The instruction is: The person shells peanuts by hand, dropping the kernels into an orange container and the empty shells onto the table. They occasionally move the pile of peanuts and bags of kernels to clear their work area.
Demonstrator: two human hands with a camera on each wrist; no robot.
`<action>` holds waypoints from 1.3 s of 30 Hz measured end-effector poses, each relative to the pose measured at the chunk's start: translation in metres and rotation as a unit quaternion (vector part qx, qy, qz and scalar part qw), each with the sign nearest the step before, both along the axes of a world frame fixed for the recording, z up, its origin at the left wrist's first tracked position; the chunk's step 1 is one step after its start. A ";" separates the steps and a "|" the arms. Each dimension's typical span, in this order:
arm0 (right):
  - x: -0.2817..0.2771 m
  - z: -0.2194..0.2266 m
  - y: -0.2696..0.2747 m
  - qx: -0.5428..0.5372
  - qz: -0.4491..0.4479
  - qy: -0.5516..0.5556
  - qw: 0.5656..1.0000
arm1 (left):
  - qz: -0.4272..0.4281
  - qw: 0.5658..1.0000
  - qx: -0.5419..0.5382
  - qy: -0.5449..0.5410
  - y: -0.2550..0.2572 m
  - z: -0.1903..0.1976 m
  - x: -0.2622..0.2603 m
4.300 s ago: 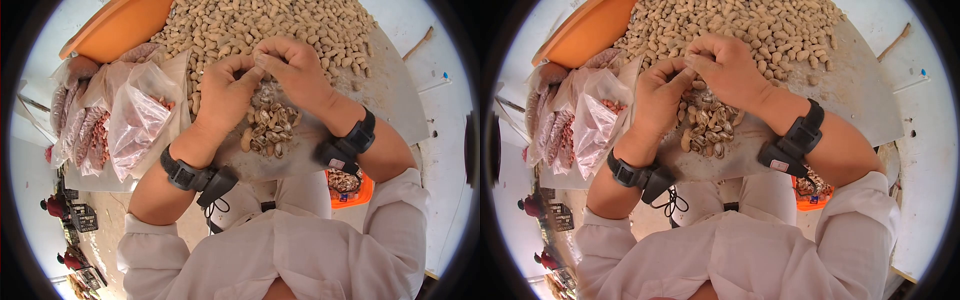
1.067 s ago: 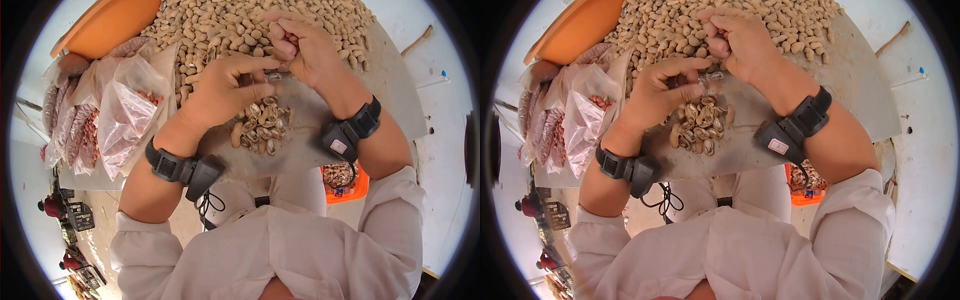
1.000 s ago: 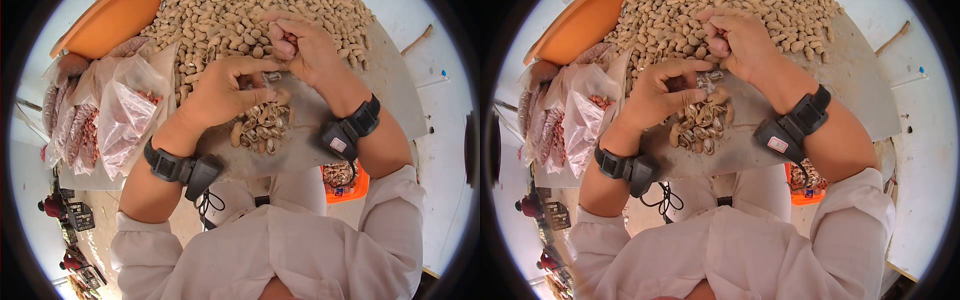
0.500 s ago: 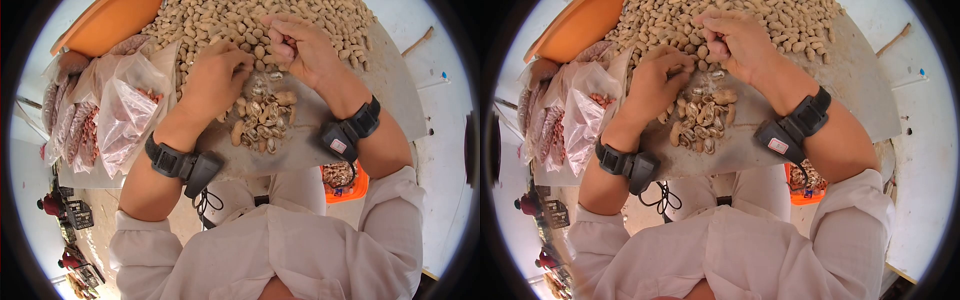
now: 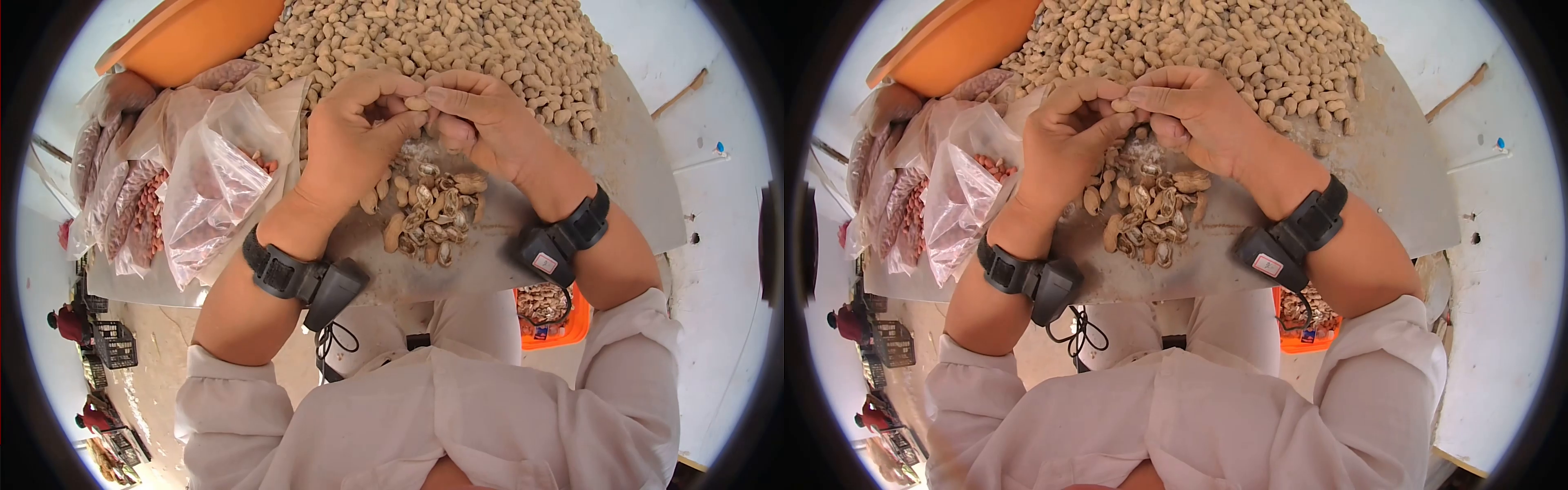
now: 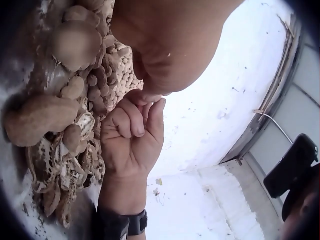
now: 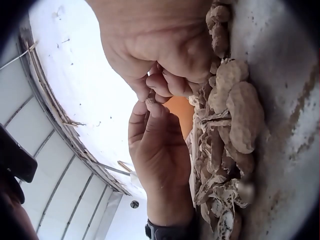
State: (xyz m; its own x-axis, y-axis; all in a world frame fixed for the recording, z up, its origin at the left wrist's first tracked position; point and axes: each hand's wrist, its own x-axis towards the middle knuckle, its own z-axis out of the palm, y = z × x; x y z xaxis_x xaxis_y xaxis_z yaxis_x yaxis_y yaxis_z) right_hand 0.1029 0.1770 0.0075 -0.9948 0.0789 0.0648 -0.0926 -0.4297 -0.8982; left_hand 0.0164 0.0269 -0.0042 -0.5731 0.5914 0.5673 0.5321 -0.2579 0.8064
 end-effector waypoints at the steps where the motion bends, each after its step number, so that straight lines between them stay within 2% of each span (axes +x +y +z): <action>1: 0.000 0.000 0.001 -0.008 0.008 0.008 1.000 | -0.023 0.998 0.020 -0.057 0.000 0.001 0.002; 3: -0.002 -0.003 0.002 -0.034 0.019 0.029 0.999 | -0.069 0.981 0.061 -0.170 0.001 0.003 0.007; 8: -0.002 -0.006 0.000 -0.086 0.019 0.053 0.995 | -0.055 0.980 0.025 -0.190 0.000 0.001 0.005; 14: -0.001 -0.007 0.000 -0.067 0.026 0.069 0.995 | -0.080 0.973 -0.011 -0.217 -0.005 0.007 0.007; 15: 0.000 -0.004 -0.003 -0.053 0.004 0.058 0.997 | -0.081 0.973 -0.008 -0.217 -0.005 0.007 0.007; 18: 0.004 0.005 -0.013 0.020 -0.045 0.036 0.998 | 0.008 0.995 -0.062 -0.077 -0.005 0.008 0.009; 20: 0.004 0.004 -0.016 0.110 -0.053 0.039 0.992 | 0.013 0.998 -0.054 -0.014 -0.002 0.003 0.010; 23: 0.004 -0.002 -0.015 0.136 -0.050 0.037 0.989 | 0.026 0.998 -0.049 0.036 -0.001 -0.001 0.012; 32: 0.006 -0.002 -0.020 0.112 -0.065 0.049 0.990 | 0.050 0.996 -0.058 0.035 -0.004 0.005 0.021; 36: 0.006 -0.002 -0.015 0.044 -0.030 0.016 0.998 | 0.060 0.991 -0.112 0.047 -0.004 0.010 0.022; 39: 0.005 -0.003 -0.010 -0.006 -0.006 0.003 1.000 | 0.046 0.989 -0.109 0.091 -0.003 0.004 0.015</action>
State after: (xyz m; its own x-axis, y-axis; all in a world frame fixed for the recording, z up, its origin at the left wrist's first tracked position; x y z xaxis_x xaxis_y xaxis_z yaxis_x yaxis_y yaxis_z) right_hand 0.1080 0.1674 0.0042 -0.9934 0.0916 0.0696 -0.1031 -0.4401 -0.8920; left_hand 0.0312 0.0240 0.0000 -0.5302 0.6618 0.5300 0.6861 -0.0324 0.7268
